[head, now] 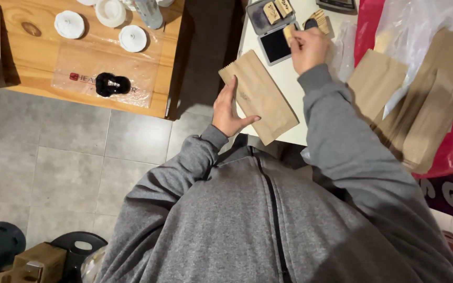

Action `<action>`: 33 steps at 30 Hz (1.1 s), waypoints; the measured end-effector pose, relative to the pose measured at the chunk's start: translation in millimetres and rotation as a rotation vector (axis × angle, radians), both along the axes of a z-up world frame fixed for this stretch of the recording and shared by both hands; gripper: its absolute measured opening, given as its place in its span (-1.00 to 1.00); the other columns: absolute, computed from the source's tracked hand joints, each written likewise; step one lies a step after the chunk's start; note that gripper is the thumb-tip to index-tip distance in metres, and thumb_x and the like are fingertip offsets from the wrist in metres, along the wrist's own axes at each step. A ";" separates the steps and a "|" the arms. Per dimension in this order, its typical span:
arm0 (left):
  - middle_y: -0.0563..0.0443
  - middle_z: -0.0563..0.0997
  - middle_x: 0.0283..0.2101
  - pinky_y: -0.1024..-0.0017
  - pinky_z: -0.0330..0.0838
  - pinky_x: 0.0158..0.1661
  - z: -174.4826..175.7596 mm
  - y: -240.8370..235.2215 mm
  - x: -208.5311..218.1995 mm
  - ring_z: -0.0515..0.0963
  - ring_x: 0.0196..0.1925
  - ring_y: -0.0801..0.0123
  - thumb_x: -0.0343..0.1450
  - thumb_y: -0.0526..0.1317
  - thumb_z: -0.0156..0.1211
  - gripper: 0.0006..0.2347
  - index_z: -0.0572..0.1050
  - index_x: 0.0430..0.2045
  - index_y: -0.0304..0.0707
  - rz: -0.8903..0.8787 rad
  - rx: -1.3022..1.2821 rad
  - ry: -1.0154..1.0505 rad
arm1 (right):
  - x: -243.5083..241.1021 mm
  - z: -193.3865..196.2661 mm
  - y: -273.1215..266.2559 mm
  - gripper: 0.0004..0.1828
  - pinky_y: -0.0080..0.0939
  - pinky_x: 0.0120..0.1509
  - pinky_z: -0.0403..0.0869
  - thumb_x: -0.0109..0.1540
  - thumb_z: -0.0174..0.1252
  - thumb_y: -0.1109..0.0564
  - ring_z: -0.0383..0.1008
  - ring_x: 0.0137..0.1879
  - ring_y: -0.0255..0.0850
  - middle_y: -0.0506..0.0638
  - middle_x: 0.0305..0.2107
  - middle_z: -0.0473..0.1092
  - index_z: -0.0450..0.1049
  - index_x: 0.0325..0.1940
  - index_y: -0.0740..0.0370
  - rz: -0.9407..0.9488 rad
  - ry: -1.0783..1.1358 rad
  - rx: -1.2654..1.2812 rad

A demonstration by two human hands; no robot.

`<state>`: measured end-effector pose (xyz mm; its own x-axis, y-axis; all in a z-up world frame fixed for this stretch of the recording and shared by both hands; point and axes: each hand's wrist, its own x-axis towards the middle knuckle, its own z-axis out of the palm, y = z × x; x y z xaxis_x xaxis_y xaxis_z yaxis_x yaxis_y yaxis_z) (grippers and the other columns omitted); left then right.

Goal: Stamp various designs onto paper bags using rubber stamps and an ink pad.

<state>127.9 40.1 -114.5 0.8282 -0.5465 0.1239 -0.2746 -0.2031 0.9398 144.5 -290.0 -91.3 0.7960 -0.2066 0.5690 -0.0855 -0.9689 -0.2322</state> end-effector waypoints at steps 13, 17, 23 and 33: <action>-0.23 0.23 0.42 -0.08 0.28 0.34 63.6 16.3 -27.1 0.35 0.37 -0.09 0.25 0.27 0.52 0.00 0.02 0.51 -0.11 0.100 -0.107 -0.579 | -60.8 89.2 61.3 -0.86 -0.14 -0.28 0.46 0.24 0.38 0.26 0.45 -0.39 -0.08 0.07 -0.41 0.49 0.69 -0.12 0.31 0.041 -0.020 0.143; -0.10 0.42 0.35 -0.04 0.09 0.43 39.3 12.7 -39.6 0.35 0.45 0.05 0.40 0.27 0.16 -0.34 0.39 0.27 -0.20 -0.365 -0.054 -0.739 | -138.0 65.4 95.8 -0.85 -0.11 -0.13 0.52 0.19 0.49 0.11 0.57 -0.22 0.04 0.03 -0.41 0.53 0.70 -0.17 0.07 0.001 0.139 0.378; -0.02 0.56 0.19 0.06 0.24 0.38 22.3 8.7 -32.6 0.48 0.31 0.15 0.40 0.11 0.32 -0.52 0.52 0.09 -0.18 -0.378 0.002 -0.871 | -160.6 68.4 155.0 -0.87 -0.17 -0.11 0.59 0.19 0.42 0.11 0.59 -0.20 -0.08 -0.08 -0.29 0.52 0.71 -0.17 0.02 -0.071 0.107 0.240; -0.03 0.62 0.07 0.08 0.30 0.34 32.3 10.3 -31.5 0.56 0.20 0.16 0.49 0.03 0.19 -0.67 0.57 -0.02 -0.20 -0.315 -0.059 -0.884 | -143.0 74.7 122.9 -0.85 -0.18 -0.11 0.53 0.17 0.41 0.05 0.54 -0.22 -0.10 -0.13 -0.37 0.46 0.70 -0.19 0.00 -0.028 0.108 0.163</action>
<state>96.4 50.4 -82.2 0.2356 -0.7024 0.6717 -0.9279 0.0430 0.3704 1.5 -167.2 -16.5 0.8433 -0.3116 0.4380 -0.1444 -0.9162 -0.3738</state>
